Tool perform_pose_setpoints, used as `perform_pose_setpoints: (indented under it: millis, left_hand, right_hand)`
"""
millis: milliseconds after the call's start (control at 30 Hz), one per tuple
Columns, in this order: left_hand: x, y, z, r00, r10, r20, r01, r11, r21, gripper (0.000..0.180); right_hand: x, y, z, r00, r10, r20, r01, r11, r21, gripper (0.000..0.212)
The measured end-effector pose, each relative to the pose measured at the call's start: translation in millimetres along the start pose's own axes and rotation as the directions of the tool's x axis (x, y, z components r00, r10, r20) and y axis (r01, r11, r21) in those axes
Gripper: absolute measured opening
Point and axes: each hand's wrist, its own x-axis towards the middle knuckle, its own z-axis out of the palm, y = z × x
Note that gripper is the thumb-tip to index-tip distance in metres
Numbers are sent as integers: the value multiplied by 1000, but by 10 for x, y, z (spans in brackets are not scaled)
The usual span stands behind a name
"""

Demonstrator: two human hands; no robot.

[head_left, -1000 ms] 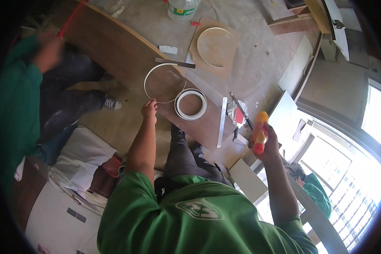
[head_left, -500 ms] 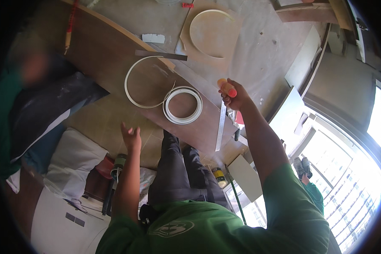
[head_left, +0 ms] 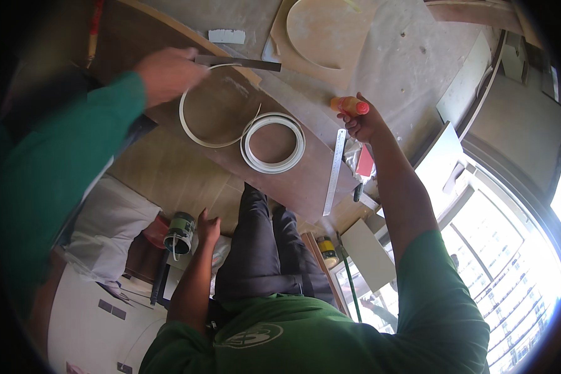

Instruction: The person applies a flexible white edge-banding strip to the vertical edge of a wooden cabinet frame. They use a yellow bottle to apply adhesive along the edge, then press the strip into place. Another person in the background sweeps the floor.

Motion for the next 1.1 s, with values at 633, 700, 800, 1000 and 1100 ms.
perform_pose_setpoints:
  millis: [633, 700, 800, 1000, 1100]
  left_hand:
    - [-1512, 2422, -78, 783, 528, 328, -237, 741, -628, 36]
    - [-2013, 2910, -138, 698, 645, 310, -300, 657, -691, 47]
    - [-2960, 3529, -245, 517, 802, 299, -358, 520, -776, 63]
    - [-4630, 3935, 22, 423, 871, 251, -199, 360, -912, 64]
    - [-4938, 3768, 294, 482, 855, 190, -245, 340, -908, 61]
  right_hand:
    - [-3083, 1411, -540, 224, -786, 576, 248, 618, 746, 75]
    - [-3387, 1626, -602, 144, -777, 612, 234, 628, 742, 76]
    - [-3895, 2053, -779, 68, -771, 633, 255, 627, 736, 76]
    - [-4751, 2958, -891, 344, -906, 248, 841, 414, 347, 51]
    - [-4846, 3359, -943, 17, -995, 97, 997, 24, 76, 38]
